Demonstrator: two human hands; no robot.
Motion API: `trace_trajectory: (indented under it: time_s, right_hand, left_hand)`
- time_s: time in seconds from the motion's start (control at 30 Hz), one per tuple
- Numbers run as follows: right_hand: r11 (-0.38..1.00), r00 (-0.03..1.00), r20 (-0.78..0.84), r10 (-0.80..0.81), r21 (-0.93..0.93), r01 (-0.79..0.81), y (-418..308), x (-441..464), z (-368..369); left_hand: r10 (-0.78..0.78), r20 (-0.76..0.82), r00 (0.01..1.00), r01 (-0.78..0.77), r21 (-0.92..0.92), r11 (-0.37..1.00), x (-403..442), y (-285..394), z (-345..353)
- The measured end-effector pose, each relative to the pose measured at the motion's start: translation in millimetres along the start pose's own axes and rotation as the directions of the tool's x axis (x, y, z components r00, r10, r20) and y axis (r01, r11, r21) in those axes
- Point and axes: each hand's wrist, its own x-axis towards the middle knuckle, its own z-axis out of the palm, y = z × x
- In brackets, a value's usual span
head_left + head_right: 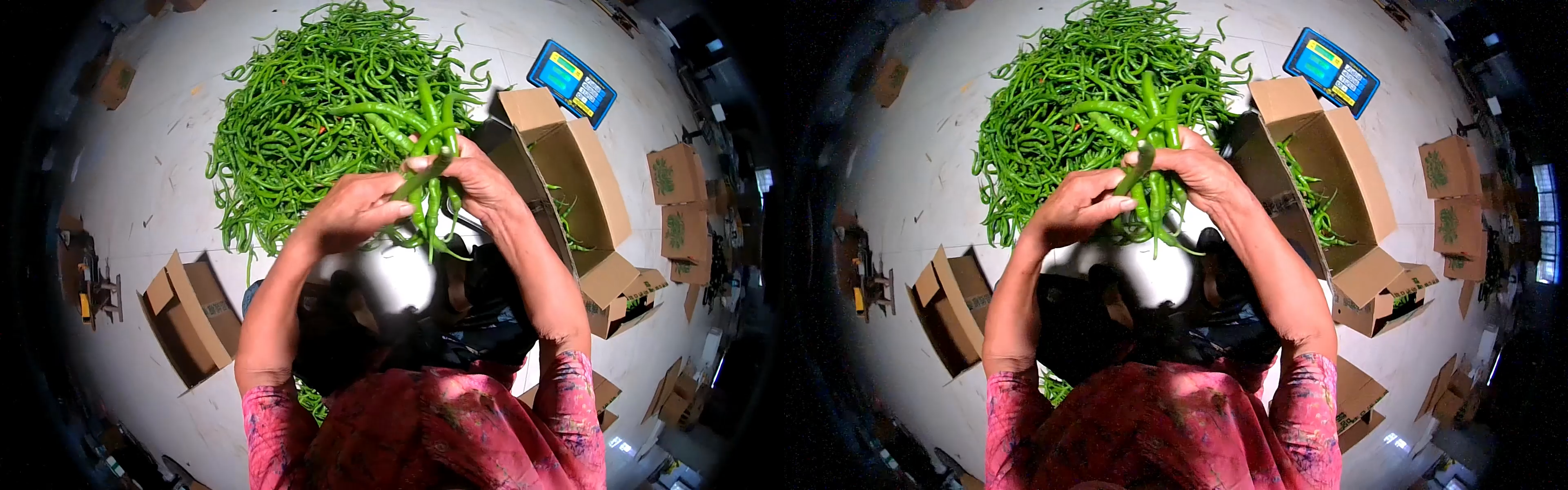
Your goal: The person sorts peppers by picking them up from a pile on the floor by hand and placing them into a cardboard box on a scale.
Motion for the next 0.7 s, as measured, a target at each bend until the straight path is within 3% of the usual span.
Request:
trace_trajectory:
  time_s: [0.07,0.13,0.2,0.3,0.33,0.4,0.53,0.57,0.6,0.63,0.67,0.7]
  right_hand:
    - [0.999,1.000,0.019,-0.024,0.046,0.023,-1.8,-0.1,-4.3]
    - [0.996,0.997,-0.011,-0.079,0.048,0.079,-7.2,0.6,-12.5]
    - [0.988,0.979,-0.162,-0.124,0.067,0.136,-5.9,3.9,-21.3]
    - [0.986,0.938,-0.316,-0.142,0.043,0.164,-2.0,7.1,-33.5]
    - [0.988,0.937,-0.326,-0.127,0.046,0.151,-3.9,5.2,-31.5]
    - [0.994,0.944,-0.316,-0.097,0.019,0.109,-2.8,6.9,-33.8]
    - [0.988,0.964,-0.219,-0.149,-0.005,0.152,2.9,15.5,-29.8]
    - [0.974,0.961,-0.195,-0.197,0.075,0.215,1.7,10.9,-24.1]
    - [0.963,0.962,-0.134,-0.237,0.098,0.251,6.5,19.0,-31.4]
    - [0.951,0.959,-0.072,-0.275,0.125,0.282,6.4,24.6,-33.6]
    - [0.959,0.964,-0.146,-0.220,0.149,0.241,9.3,20.3,-36.7]
    - [0.966,0.969,-0.188,-0.159,0.173,0.192,5.8,16.6,-37.4]
  left_hand:
    - [-0.174,0.147,0.974,0.166,0.063,0.984,-0.6,2.9,-14.0]
    - [-0.262,0.060,0.963,0.267,-0.088,0.960,-9.4,5.9,-26.5]
    - [-0.308,-0.140,0.941,0.277,-0.202,0.939,-11.0,2.1,-36.7]
    - [-0.471,-0.472,0.745,0.384,-0.272,0.882,-11.2,-2.2,-51.7]
    - [-0.469,-0.516,0.717,0.299,-0.380,0.875,-9.3,-4.4,-53.5]
    - [-0.415,-0.480,0.773,0.012,-0.642,0.766,5.0,-2.7,-50.6]
    - [-0.268,-0.304,0.914,0.030,-0.610,0.792,66.8,75.8,-20.1]
    - [-0.212,-0.240,0.947,0.022,-0.611,0.791,81.2,99.1,-8.9]
    - [-0.150,-0.085,0.985,0.073,-0.584,0.809,96.6,106.5,-4.0]
    - [-0.110,-0.095,0.989,0.040,-0.551,0.834,103.6,110.2,0.6]
    - [-0.069,-0.101,0.992,0.007,-0.515,0.857,108.5,112.8,3.5]
    - [-0.077,-0.240,0.968,-0.045,-0.466,0.884,107.2,115.6,5.7]
